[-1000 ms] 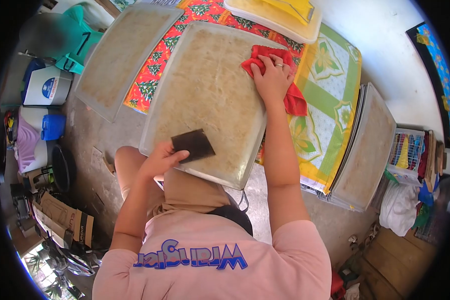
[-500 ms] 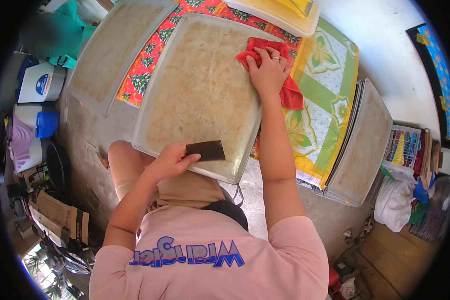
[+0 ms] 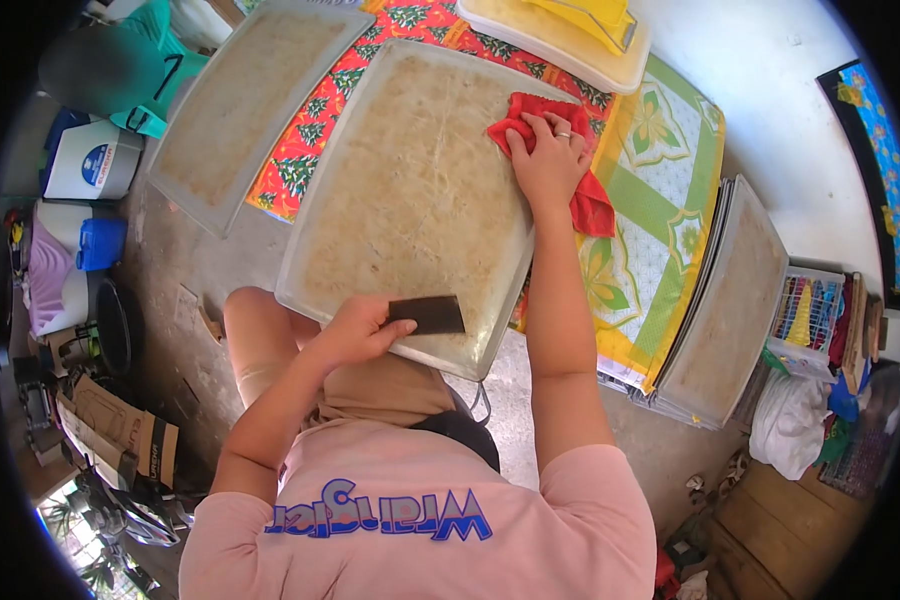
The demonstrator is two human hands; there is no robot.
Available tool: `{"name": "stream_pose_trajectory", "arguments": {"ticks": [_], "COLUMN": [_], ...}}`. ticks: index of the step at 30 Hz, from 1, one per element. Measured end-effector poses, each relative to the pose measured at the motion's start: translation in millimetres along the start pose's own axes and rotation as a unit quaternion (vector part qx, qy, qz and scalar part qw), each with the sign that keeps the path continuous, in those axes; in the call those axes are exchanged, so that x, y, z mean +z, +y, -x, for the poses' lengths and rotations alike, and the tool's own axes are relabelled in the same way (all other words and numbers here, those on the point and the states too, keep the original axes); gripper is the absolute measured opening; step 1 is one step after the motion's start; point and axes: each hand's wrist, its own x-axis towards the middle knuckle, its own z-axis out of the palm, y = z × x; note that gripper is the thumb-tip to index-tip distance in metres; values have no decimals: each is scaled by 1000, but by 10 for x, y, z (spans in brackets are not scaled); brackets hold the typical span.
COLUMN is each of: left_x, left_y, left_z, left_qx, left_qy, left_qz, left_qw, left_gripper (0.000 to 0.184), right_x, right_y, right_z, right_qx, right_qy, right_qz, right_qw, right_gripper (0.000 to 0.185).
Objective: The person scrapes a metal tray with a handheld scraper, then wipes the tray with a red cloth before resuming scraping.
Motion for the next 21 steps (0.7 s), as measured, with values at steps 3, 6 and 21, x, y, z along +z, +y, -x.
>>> {"name": "stream_pose_trajectory", "arguments": {"ticks": [3,6,21], "left_x": [10,-23,-888], "left_y": [82,57,-326], "left_z": [-30,-62,-1355], "left_qx": [-26,-30,-82], "left_qy": [7,-21,379], "left_qz": [20,-20,196], "left_qw": [999,999,901], "left_gripper": [23,25,19], "right_x": [-9,9,-55], "right_y": [-3,7,-43], "right_z": [1,-3,5], "right_qx": [-1,-4,10], "right_qy": [0,3,-7], "right_qz": [-7,-6,-19], "right_qw": [1000,1000,1000], "right_gripper": [38,38,37]}}
